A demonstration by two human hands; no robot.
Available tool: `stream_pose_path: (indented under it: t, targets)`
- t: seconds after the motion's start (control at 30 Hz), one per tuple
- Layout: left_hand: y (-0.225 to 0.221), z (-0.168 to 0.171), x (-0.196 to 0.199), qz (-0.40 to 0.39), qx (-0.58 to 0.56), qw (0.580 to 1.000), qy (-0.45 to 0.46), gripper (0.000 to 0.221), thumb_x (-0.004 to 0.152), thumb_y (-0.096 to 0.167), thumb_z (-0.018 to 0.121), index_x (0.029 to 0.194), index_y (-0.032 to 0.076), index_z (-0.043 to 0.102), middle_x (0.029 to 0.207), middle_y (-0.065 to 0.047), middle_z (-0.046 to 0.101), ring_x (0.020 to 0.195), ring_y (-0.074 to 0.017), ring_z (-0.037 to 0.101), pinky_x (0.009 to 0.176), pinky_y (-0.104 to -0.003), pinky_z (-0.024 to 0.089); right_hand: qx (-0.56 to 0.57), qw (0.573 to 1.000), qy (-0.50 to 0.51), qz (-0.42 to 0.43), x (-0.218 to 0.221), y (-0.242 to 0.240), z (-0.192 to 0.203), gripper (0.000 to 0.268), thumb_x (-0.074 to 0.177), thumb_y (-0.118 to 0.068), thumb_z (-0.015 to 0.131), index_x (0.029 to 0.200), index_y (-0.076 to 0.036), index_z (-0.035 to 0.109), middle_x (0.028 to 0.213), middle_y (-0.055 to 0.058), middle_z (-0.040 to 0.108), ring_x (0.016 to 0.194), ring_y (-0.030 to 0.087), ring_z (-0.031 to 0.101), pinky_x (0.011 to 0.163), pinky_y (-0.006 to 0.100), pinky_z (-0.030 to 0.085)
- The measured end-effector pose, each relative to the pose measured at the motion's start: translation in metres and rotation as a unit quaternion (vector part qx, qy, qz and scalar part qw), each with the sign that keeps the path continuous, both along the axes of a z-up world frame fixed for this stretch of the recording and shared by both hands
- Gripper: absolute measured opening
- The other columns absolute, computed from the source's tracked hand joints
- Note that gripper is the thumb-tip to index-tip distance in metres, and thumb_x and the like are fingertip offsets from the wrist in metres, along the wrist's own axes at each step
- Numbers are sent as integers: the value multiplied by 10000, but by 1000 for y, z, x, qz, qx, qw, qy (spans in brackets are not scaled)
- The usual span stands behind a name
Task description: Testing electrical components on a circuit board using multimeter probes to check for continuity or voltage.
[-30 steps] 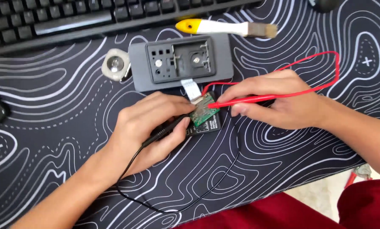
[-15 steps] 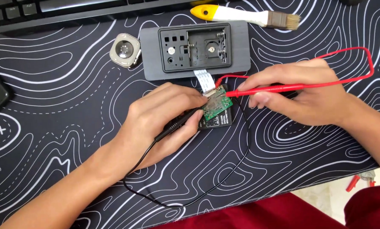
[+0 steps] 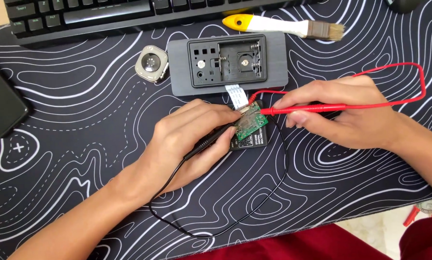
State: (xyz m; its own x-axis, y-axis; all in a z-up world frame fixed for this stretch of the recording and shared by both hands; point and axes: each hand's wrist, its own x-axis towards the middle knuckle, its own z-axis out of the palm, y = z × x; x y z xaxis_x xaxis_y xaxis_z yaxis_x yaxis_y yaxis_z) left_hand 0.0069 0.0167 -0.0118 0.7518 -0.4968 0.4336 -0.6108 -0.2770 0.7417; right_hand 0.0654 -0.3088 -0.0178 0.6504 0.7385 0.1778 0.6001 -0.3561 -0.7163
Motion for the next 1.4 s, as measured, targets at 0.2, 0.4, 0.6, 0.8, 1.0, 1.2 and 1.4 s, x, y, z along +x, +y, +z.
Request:
stream_pose_path:
  t: [0.2, 0.4, 0.6, 0.8, 1.0, 1.2, 1.4]
  targets:
    - [1, 4, 1, -12, -4, 1000, 4, 120, 1135, -1, 666, 1192, -97, 709, 1124, -202, 793, 1001, -351, 793, 972, -443, 625, 16, 1000, 6, 7, 1, 2, 1, 309, 1028, -167, 787, 1298, -18, 782, 1078, 51, 891, 849, 95, 877, 774, 191, 700]
    - [0, 6, 2, -6, 8, 1000, -1, 146, 1126, -4, 703, 1232, -99, 734, 1135, -196, 807, 1024, -338, 804, 996, -433, 641, 30, 999, 35, 3, 0, 6, 3, 290, 1041, -152, 768, 1293, -10, 776, 1021, 41, 899, 837, 90, 887, 802, 194, 719]
    - [-3, 3, 0, 10, 10, 1000, -9, 186, 1127, -6, 724, 1291, -93, 740, 1193, -203, 825, 1049, -323, 816, 1007, -425, 655, 31, 999, 27, 6, 1, 8, 5, 294, 1048, -165, 764, 1295, -9, 785, 1052, 56, 891, 856, 111, 884, 839, 220, 724]
    - [-3, 1, -2, 21, 11, 1000, -11, 195, 1132, 1, 719, 1300, -91, 754, 1209, -209, 830, 994, -320, 802, 976, -412, 644, 31, 999, 39, 0, 0, 8, 3, 294, 1042, -164, 771, 1294, -12, 781, 1049, 58, 893, 848, 115, 890, 813, 212, 726]
    - [-3, -2, -2, 25, 9, 1000, -16, 205, 1120, -6, 749, 1310, -78, 774, 1227, -201, 830, 1024, -307, 800, 973, -396, 657, 43, 998, 49, 7, 2, 9, 4, 303, 1047, -161, 762, 1303, -1, 782, 1056, 71, 890, 859, 124, 890, 834, 222, 744]
    - [-1, -3, -1, 21, 24, 999, -33, 216, 1126, 5, 749, 1326, -68, 778, 1222, -198, 826, 1012, -307, 793, 961, -398, 657, 43, 998, 42, 4, 2, 9, 3, 291, 1050, -163, 765, 1293, -4, 791, 1072, 64, 885, 867, 123, 889, 839, 228, 739]
    - [4, 0, 3, -16, 13, 1000, -20, 211, 1137, -15, 701, 1326, -98, 741, 1222, -216, 826, 976, -324, 778, 943, -411, 630, 54, 998, 29, 13, 3, 8, 0, 298, 1048, -144, 773, 1298, 18, 785, 1123, 92, 876, 892, 141, 889, 860, 231, 738]
